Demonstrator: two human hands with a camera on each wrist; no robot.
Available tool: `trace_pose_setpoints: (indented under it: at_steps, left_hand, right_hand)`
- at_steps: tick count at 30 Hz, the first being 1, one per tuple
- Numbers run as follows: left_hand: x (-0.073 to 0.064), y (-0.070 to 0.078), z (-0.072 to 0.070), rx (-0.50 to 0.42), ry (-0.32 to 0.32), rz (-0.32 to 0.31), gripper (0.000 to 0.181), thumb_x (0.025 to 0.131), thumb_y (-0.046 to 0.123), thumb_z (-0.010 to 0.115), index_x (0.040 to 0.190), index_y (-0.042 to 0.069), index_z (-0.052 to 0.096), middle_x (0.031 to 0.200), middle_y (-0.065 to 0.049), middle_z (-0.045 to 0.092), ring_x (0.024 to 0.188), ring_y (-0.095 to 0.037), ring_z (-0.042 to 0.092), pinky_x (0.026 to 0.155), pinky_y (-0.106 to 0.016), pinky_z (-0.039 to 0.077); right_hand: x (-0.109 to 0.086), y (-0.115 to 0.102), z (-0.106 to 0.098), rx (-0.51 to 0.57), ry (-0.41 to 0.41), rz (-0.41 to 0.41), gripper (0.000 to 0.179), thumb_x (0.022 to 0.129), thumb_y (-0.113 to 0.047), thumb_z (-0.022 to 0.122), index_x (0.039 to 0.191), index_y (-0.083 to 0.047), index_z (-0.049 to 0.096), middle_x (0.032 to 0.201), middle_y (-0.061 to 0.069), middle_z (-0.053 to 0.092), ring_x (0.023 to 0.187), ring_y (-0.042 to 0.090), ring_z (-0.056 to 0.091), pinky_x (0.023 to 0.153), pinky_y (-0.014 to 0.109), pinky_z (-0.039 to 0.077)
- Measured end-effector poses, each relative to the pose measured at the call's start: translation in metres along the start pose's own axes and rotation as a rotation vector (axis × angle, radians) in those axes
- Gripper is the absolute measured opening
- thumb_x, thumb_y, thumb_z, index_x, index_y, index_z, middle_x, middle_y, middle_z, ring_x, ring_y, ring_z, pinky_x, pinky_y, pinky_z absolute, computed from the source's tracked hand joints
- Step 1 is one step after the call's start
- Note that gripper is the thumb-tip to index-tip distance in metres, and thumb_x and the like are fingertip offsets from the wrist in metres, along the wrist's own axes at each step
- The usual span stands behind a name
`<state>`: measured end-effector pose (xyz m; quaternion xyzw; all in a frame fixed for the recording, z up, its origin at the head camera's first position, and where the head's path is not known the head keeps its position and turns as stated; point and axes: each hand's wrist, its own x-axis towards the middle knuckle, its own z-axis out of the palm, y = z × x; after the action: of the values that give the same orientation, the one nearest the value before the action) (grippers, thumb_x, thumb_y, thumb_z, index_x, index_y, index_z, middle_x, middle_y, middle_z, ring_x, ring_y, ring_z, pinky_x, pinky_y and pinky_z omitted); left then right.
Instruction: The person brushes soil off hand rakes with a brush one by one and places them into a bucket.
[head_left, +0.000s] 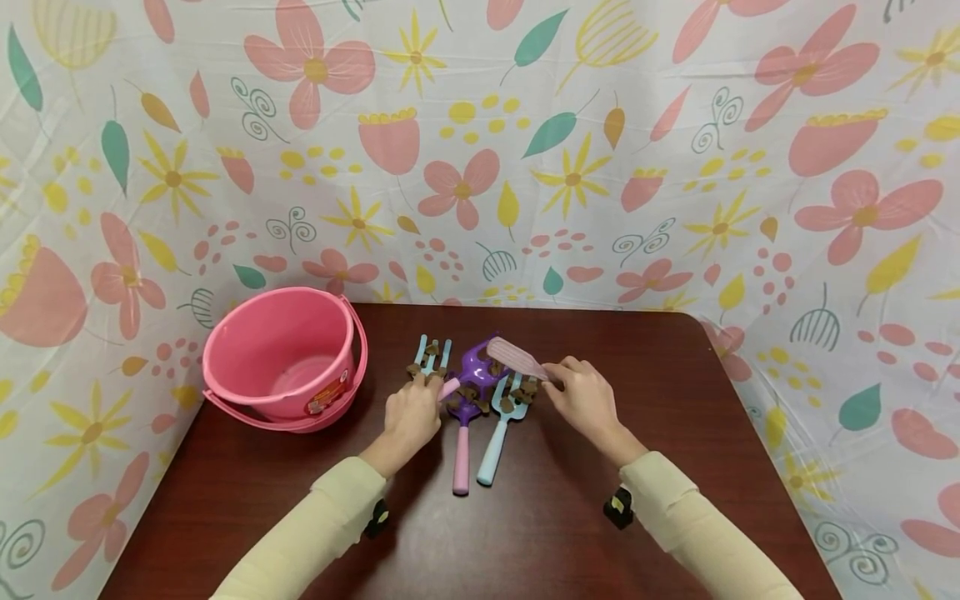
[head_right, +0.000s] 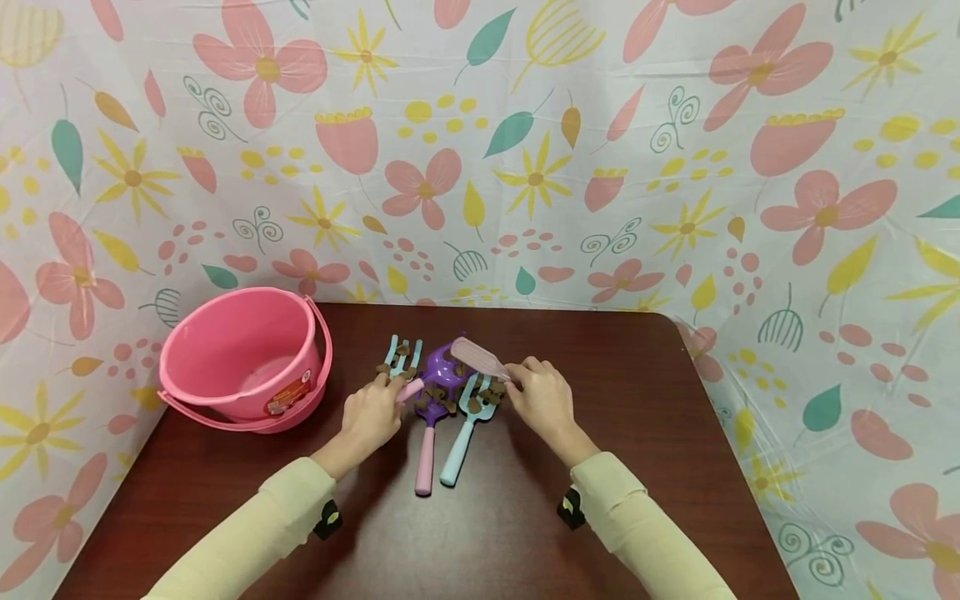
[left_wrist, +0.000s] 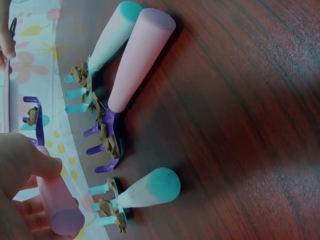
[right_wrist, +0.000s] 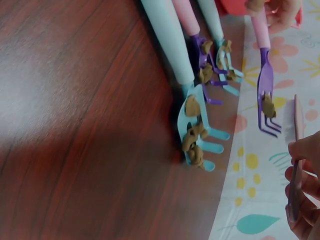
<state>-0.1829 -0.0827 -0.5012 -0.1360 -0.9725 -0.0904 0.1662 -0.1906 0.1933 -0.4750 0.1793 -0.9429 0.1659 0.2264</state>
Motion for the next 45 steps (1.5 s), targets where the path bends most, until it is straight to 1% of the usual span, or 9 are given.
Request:
trace_pose_setpoints:
  at_steps: [8, 12, 15, 20, 23, 27, 33, 37, 45]
  left_hand:
    - [0.002, 0.007, 0.000, -0.020, 0.053, 0.026, 0.022, 0.070, 0.014, 0.072, 0.088, 0.011, 0.061, 0.080, -0.008, 0.060, 0.060, -0.026, 0.060, 0.041, -0.042, 0.043]
    - [0.004, 0.007, -0.001, -0.009, 0.058, 0.035, 0.022, 0.070, 0.016, 0.072, 0.088, 0.011, 0.061, 0.081, -0.008, 0.061, 0.058, -0.026, 0.060, 0.041, -0.041, 0.044]
    - [0.006, 0.004, -0.003, 0.009, 0.050, 0.023, 0.024, 0.069, 0.017, 0.074, 0.089, 0.012, 0.060, 0.081, -0.008, 0.060, 0.059, -0.026, 0.060, 0.041, -0.041, 0.044]
    - [0.008, -0.003, -0.007, 0.002, 0.033, -0.028, 0.026, 0.069, 0.017, 0.075, 0.091, 0.011, 0.061, 0.083, -0.010, 0.060, 0.064, -0.028, 0.062, 0.044, -0.043, 0.045]
    - [0.009, -0.006, -0.009, 0.003, 0.011, -0.051, 0.027, 0.070, 0.018, 0.075, 0.093, 0.011, 0.061, 0.082, -0.010, 0.059, 0.066, -0.029, 0.062, 0.046, -0.044, 0.046]
    - [0.010, -0.010, -0.009, 0.011, -0.013, -0.066, 0.028, 0.071, 0.019, 0.074, 0.095, 0.012, 0.062, 0.083, -0.009, 0.059, 0.068, -0.029, 0.062, 0.048, -0.044, 0.048]
    - [0.008, -0.015, -0.007, 0.025, 0.000, -0.092, 0.025, 0.074, 0.019, 0.072, 0.095, 0.010, 0.062, 0.086, -0.008, 0.059, 0.066, -0.027, 0.062, 0.047, -0.042, 0.047]
    - [0.008, -0.017, -0.005, 0.041, -0.012, -0.099, 0.028, 0.075, 0.021, 0.072, 0.098, 0.009, 0.062, 0.084, -0.008, 0.058, 0.062, -0.026, 0.061, 0.044, -0.041, 0.046]
    - [0.007, -0.019, -0.003, 0.062, -0.001, -0.109, 0.032, 0.072, 0.025, 0.074, 0.098, 0.010, 0.061, 0.081, -0.007, 0.056, 0.059, -0.027, 0.060, 0.042, -0.040, 0.044]
  right_hand:
    - [0.013, -0.014, 0.007, -0.007, -0.045, 0.003, 0.025, 0.077, -0.018, 0.072, 0.101, -0.012, 0.071, 0.082, 0.002, 0.062, 0.068, 0.018, 0.053, 0.053, 0.031, 0.045]
    - [0.015, -0.017, 0.010, -0.015, -0.050, -0.004, 0.024, 0.077, -0.017, 0.072, 0.100, -0.012, 0.071, 0.080, 0.002, 0.061, 0.067, 0.018, 0.054, 0.053, 0.032, 0.045]
    - [0.015, -0.016, 0.011, -0.019, -0.059, 0.000, 0.023, 0.077, -0.017, 0.072, 0.099, -0.012, 0.072, 0.079, 0.002, 0.061, 0.067, 0.019, 0.054, 0.053, 0.032, 0.045]
    - [0.015, -0.015, 0.012, -0.029, -0.080, 0.011, 0.023, 0.078, -0.018, 0.072, 0.100, -0.013, 0.072, 0.080, 0.002, 0.061, 0.066, 0.018, 0.053, 0.052, 0.031, 0.044]
    - [0.015, -0.014, 0.013, -0.030, -0.085, 0.014, 0.023, 0.078, -0.018, 0.072, 0.100, -0.013, 0.072, 0.080, 0.002, 0.061, 0.066, 0.018, 0.053, 0.051, 0.030, 0.043]
    - [0.015, -0.014, 0.013, -0.021, -0.089, 0.023, 0.024, 0.077, -0.018, 0.072, 0.100, -0.013, 0.071, 0.080, 0.002, 0.061, 0.065, 0.017, 0.053, 0.050, 0.029, 0.042]
    - [0.013, -0.010, 0.015, -0.023, -0.095, 0.031, 0.024, 0.077, -0.017, 0.073, 0.101, -0.013, 0.071, 0.081, 0.003, 0.061, 0.066, 0.018, 0.053, 0.051, 0.030, 0.043]
    - [0.012, -0.008, 0.015, -0.018, -0.081, 0.019, 0.025, 0.077, -0.017, 0.073, 0.101, -0.013, 0.071, 0.080, 0.003, 0.061, 0.066, 0.019, 0.053, 0.050, 0.030, 0.043]
    - [0.011, -0.003, 0.016, -0.035, -0.066, 0.013, 0.025, 0.077, -0.016, 0.073, 0.102, -0.012, 0.071, 0.082, 0.004, 0.061, 0.068, 0.021, 0.055, 0.052, 0.032, 0.044]
